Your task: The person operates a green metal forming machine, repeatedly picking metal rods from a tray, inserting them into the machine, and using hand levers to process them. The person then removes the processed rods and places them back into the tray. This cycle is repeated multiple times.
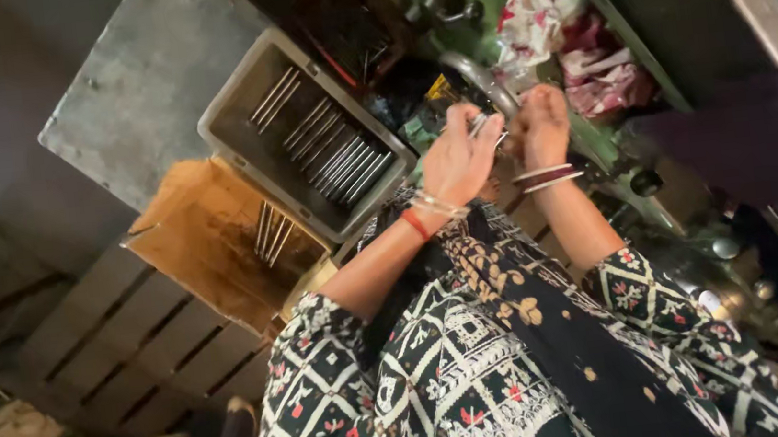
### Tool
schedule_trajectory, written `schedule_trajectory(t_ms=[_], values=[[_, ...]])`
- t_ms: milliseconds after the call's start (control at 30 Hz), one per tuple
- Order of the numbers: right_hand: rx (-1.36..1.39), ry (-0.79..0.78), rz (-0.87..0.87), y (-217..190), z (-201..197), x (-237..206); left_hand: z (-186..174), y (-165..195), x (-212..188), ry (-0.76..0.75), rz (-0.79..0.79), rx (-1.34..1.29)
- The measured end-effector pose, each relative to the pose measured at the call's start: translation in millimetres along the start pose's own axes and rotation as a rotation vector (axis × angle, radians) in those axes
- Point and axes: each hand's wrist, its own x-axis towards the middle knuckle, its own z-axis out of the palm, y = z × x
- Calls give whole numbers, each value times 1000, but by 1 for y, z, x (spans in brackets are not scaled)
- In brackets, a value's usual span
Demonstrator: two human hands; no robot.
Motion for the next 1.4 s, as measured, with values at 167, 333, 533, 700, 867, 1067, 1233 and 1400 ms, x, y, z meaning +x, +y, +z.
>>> schedule_trajectory(t_ms=[167, 333, 533, 700, 867, 1067, 1233, 1400], values=[[94, 7, 233, -26, -33, -2, -61, -121, 2, 195, -51, 375], [44, 14, 302, -25, -56, -18, -81, -243, -17, 224, 272, 740], [115, -53, 309, -20, -57, -29, -123, -248, -27, 194, 114, 307], [27, 102, 287, -27, -72, -20, -205, -270, -55, 993, -73, 246], [45, -362, 47, -14, -65, -20, -239, -226, -57, 601, -432, 260], [151, 217, 234, -12, -22, -29, -109, -135, 79, 317, -220, 243], [156, 188, 239, -17, -22, -28, -67, -111, 91, 75, -98, 184], [173, 158, 269, -8, -40, -32, -92, -98, 88, -170, -24, 113]])
